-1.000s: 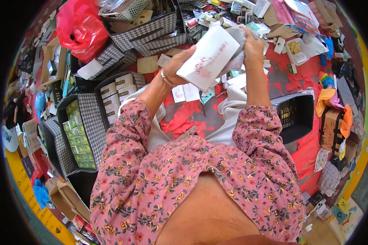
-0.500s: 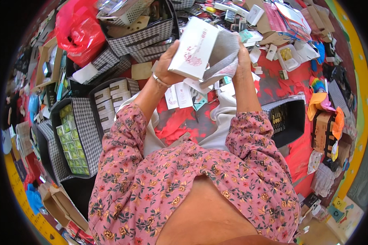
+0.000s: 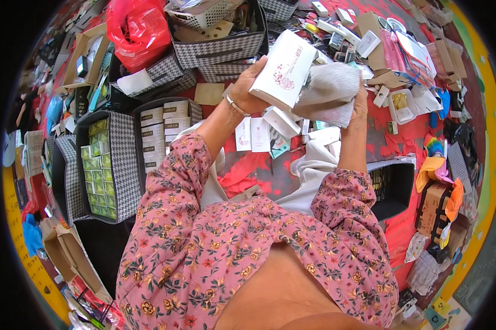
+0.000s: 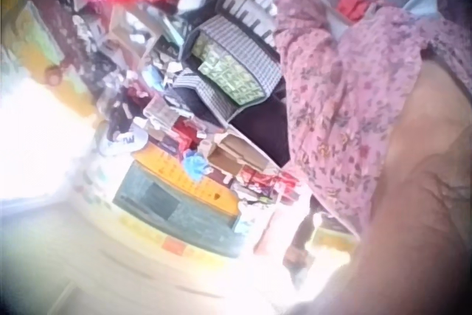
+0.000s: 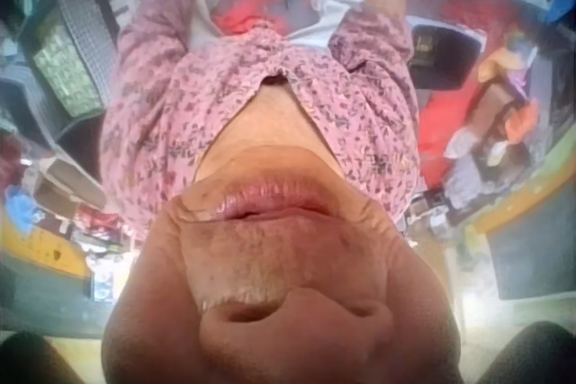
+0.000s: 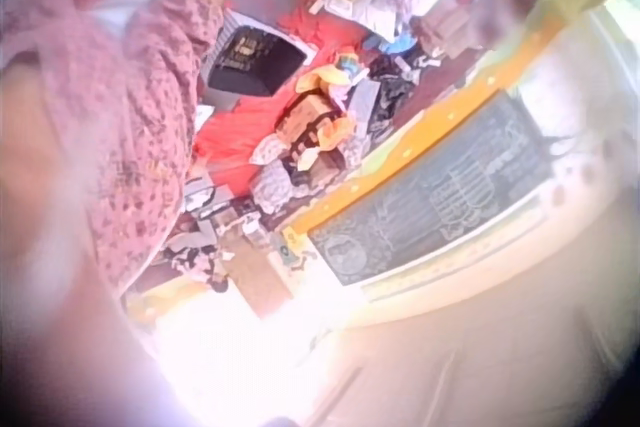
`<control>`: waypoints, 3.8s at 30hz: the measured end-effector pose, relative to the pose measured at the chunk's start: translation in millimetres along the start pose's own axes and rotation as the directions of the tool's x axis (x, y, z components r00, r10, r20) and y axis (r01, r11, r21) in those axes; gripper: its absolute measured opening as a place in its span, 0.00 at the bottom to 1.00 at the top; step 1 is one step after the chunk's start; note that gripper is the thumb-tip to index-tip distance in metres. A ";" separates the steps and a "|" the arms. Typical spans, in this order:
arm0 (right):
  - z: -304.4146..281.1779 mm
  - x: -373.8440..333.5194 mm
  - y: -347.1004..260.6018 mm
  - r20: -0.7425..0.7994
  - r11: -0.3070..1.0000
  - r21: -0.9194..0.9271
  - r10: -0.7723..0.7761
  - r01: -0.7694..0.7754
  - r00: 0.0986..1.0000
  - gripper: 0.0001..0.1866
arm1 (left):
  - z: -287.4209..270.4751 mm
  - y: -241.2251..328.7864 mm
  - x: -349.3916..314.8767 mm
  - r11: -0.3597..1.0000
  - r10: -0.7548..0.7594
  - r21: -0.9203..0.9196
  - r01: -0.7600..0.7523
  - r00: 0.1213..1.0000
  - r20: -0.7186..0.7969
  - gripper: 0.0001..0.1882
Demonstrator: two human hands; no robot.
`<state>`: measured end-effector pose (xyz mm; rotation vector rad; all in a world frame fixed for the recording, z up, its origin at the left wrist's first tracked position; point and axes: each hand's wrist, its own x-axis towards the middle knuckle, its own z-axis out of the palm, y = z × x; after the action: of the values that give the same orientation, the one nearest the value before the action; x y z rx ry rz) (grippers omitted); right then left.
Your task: The person wipes several small cardboard boxes using a cloth and places them into partitioned storage bins.
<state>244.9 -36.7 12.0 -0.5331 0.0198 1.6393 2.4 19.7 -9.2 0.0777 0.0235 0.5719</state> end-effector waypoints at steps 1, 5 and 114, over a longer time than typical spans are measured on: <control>7.9 -5.9 -1.5 0.004 0.997 -0.004 -0.076 0.076 0.997 0.20 | 1.5 -1.8 0.3 0.999 0.020 0.030 -0.019 0.999 -0.040 0.29; 22.9 -12.2 -2.2 -0.013 0.927 -0.179 -0.336 0.329 0.942 0.17 | 6.9 -10.2 -1.4 0.968 0.075 0.249 -0.014 0.969 -0.235 0.30; 19.2 0.5 79.9 -0.159 0.955 -0.288 0.032 -0.078 0.987 0.25 | -0.6 -23.1 -2.0 0.553 0.619 0.771 -0.316 0.775 -0.126 0.32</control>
<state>163.2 -42.3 5.5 -0.8926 -0.0976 1.6622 13.2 -0.7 -11.6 0.7739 0.6522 1.1143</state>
